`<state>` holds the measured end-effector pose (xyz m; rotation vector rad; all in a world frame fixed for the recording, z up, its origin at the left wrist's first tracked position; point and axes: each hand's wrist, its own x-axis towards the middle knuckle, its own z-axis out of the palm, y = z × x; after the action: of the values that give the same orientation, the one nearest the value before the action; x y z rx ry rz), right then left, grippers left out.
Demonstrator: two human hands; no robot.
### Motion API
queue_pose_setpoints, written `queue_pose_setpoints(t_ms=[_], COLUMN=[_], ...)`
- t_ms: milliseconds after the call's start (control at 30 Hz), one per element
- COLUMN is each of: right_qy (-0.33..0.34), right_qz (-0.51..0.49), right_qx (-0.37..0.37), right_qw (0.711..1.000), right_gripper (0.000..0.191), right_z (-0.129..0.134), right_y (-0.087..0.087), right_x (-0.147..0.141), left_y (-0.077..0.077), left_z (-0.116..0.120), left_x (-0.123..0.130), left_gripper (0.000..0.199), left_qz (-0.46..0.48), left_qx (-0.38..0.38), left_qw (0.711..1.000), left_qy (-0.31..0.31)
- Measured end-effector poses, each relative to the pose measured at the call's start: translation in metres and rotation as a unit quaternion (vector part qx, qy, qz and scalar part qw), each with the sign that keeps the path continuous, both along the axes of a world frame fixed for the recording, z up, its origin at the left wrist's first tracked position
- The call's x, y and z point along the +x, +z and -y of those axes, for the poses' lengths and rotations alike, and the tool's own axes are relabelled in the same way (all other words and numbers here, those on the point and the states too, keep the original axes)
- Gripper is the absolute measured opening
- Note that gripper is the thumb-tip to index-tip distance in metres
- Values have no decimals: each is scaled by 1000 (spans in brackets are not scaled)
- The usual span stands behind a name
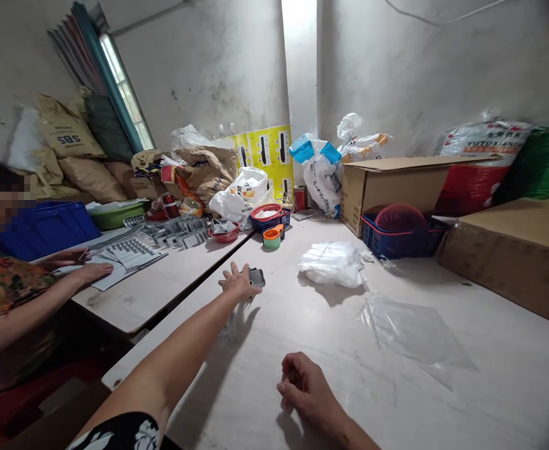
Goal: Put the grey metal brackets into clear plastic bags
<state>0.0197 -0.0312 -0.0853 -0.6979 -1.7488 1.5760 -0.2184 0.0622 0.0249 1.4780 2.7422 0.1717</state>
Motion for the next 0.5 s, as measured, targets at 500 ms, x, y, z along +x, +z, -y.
queue_pose_setpoints(t_ms=[500], right_qy=[-359], right_qz=[207], right_qx=[271], right_qw=[869], right_gripper=[14], right_z=[-75], right_y=[53], right_x=[87], left_y=[-21], left_z=[-23], left_x=[34], left_gripper=[80], left_qz=[-18], left_qx=[-22], left_qw=[990], left_qy=[-136])
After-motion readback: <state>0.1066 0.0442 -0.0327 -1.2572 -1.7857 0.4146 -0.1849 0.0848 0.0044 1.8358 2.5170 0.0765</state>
